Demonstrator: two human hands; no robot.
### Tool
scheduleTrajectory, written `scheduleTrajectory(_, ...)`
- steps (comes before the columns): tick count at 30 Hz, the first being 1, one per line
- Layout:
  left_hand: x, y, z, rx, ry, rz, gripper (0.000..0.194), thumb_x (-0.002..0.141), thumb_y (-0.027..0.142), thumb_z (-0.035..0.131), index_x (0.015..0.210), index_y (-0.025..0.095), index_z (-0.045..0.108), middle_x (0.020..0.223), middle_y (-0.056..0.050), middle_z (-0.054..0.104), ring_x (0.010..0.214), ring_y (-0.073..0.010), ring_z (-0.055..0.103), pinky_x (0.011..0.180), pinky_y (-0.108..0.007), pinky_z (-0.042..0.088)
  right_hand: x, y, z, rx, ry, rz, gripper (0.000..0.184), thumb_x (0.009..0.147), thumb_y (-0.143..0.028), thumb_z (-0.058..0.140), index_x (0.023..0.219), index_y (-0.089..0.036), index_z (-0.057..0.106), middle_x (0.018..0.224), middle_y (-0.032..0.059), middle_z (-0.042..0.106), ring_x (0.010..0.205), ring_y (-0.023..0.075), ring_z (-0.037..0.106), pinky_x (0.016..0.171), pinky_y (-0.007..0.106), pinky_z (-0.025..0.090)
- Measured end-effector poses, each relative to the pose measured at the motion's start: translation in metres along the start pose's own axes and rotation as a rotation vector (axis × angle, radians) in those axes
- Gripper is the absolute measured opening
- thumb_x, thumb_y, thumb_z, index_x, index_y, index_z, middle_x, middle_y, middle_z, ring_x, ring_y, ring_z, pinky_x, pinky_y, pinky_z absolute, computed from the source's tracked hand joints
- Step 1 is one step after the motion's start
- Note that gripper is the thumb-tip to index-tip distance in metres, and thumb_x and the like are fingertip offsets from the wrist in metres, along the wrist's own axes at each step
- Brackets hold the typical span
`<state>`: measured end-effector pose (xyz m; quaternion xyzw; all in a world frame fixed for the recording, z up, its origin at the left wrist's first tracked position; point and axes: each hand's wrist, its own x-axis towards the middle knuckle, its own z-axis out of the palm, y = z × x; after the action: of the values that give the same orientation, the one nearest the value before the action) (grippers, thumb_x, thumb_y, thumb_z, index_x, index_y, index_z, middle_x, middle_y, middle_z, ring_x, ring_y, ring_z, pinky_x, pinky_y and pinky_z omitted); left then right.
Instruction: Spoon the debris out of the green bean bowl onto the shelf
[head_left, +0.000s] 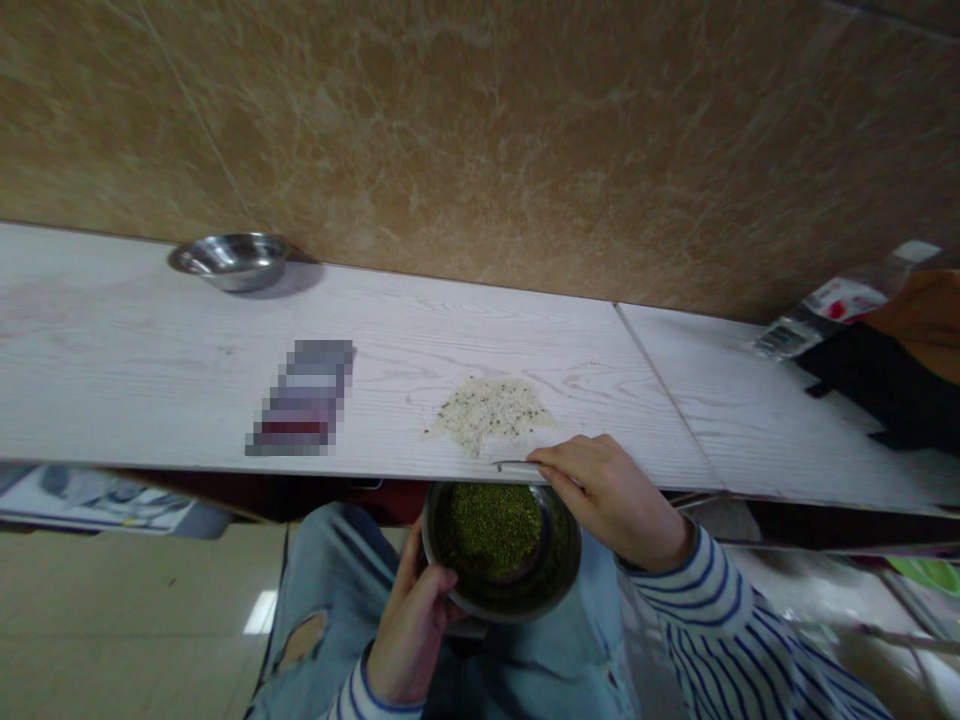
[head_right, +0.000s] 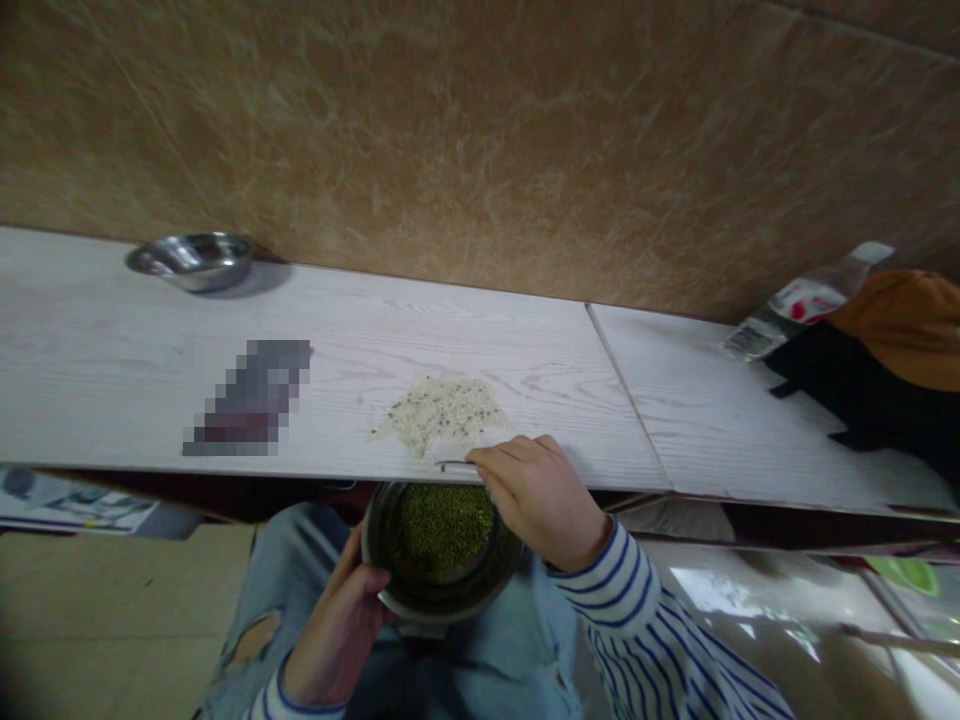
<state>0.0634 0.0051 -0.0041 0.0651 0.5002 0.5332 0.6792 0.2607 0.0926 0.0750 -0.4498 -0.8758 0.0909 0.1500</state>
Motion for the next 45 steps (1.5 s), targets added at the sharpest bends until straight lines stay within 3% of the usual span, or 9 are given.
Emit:
scheduleTrajectory(5, -0.001, 0.000, -0.001, -0.011, -0.013, -0.011, 0.075, 0.064, 0.011, 0.057, 0.135, 0.026, 0.043, 0.117, -0.005, 0.063, 0.085, -0.0211, 0.061, 0.068, -0.034, 0.053, -0.007, -0.004, -0.003, 0.018, -0.010, -0.029, 0.022, 0.094, -0.022, 0.046, 0.108, -0.023, 0.063, 0.097, 0.0014, 0.072, 0.090, 0.0162, 0.063, 0.077, 0.034, 0.041)
scheduleTrajectory(15, -0.003, 0.002, -0.008, -0.029, -0.017, -0.004, 0.079, 0.064, 0.012, 0.056, 0.140, 0.026, 0.037, 0.124, -0.006, 0.060, 0.090, -0.0231, 0.059, 0.068, -0.034, 0.053, 0.011, 0.008, -0.003, -0.144, 0.127, 0.169, 0.026, 0.093, -0.022, 0.045, 0.111, -0.018, 0.064, 0.098, 0.0072, 0.072, 0.090, 0.0218, 0.065, 0.081, 0.038, 0.046)
scheduleTrajectory(22, 0.000, -0.003, -0.013, -0.012, -0.029, -0.008, 0.082, 0.064, 0.013, 0.056, 0.143, 0.026, 0.034, 0.132, -0.007, 0.054, 0.088, -0.0217, 0.058, 0.058, -0.030, 0.051, 0.018, 0.005, -0.002, -0.111, 0.010, 0.154, 0.027, 0.092, -0.023, 0.046, 0.111, -0.020, 0.064, 0.098, 0.0056, 0.072, 0.091, 0.0199, 0.066, 0.083, 0.036, 0.048)
scheduleTrajectory(28, 0.002, -0.004, -0.012, -0.008, -0.004, -0.012, 0.083, 0.063, 0.013, 0.057, 0.142, 0.028, 0.036, 0.131, -0.007, 0.056, 0.097, -0.0259, 0.059, 0.056, -0.029, 0.050, 0.017, 0.021, -0.003, -0.165, 0.022, 0.223, 0.029, 0.092, -0.024, 0.044, 0.113, -0.019, 0.064, 0.098, 0.0061, 0.072, 0.088, 0.0209, 0.066, 0.082, 0.036, 0.049)
scheduleTrajectory(34, 0.002, -0.006, -0.011, -0.003, -0.018, -0.009, 0.082, 0.064, 0.013, 0.057, 0.142, 0.028, 0.037, 0.126, -0.007, 0.060, 0.080, -0.0199, 0.060, 0.053, -0.028, 0.049, 0.015, 0.034, -0.014, -0.189, 0.084, 0.269, 0.027, 0.092, -0.025, 0.046, 0.110, -0.020, 0.065, 0.101, 0.0064, 0.072, 0.089, 0.0210, 0.067, 0.083, 0.035, 0.049)
scheduleTrajectory(40, 0.002, -0.006, -0.008, 0.002, 0.009, -0.015, 0.083, 0.063, 0.014, 0.058, 0.141, 0.031, 0.039, 0.129, -0.006, 0.059, 0.095, -0.0253, 0.062, 0.064, -0.034, 0.054, 0.025, 0.031, -0.009, -0.269, 0.097, 0.255, 0.030, 0.094, -0.024, 0.042, 0.114, -0.019, 0.063, 0.100, 0.0079, 0.072, 0.092, 0.0216, 0.065, 0.084, 0.037, 0.046)
scheduleTrajectory(45, 0.000, -0.005, -0.006, 0.002, -0.016, -0.010, 0.081, 0.064, 0.015, 0.058, 0.141, 0.029, 0.040, 0.124, -0.006, 0.061, 0.098, -0.0270, 0.061, 0.068, -0.036, 0.054, 0.021, 0.023, -0.004, -0.205, 0.069, 0.158, 0.029, 0.094, -0.023, 0.042, 0.114, -0.021, 0.063, 0.101, 0.0061, 0.072, 0.094, 0.0199, 0.064, 0.083, 0.036, 0.046)
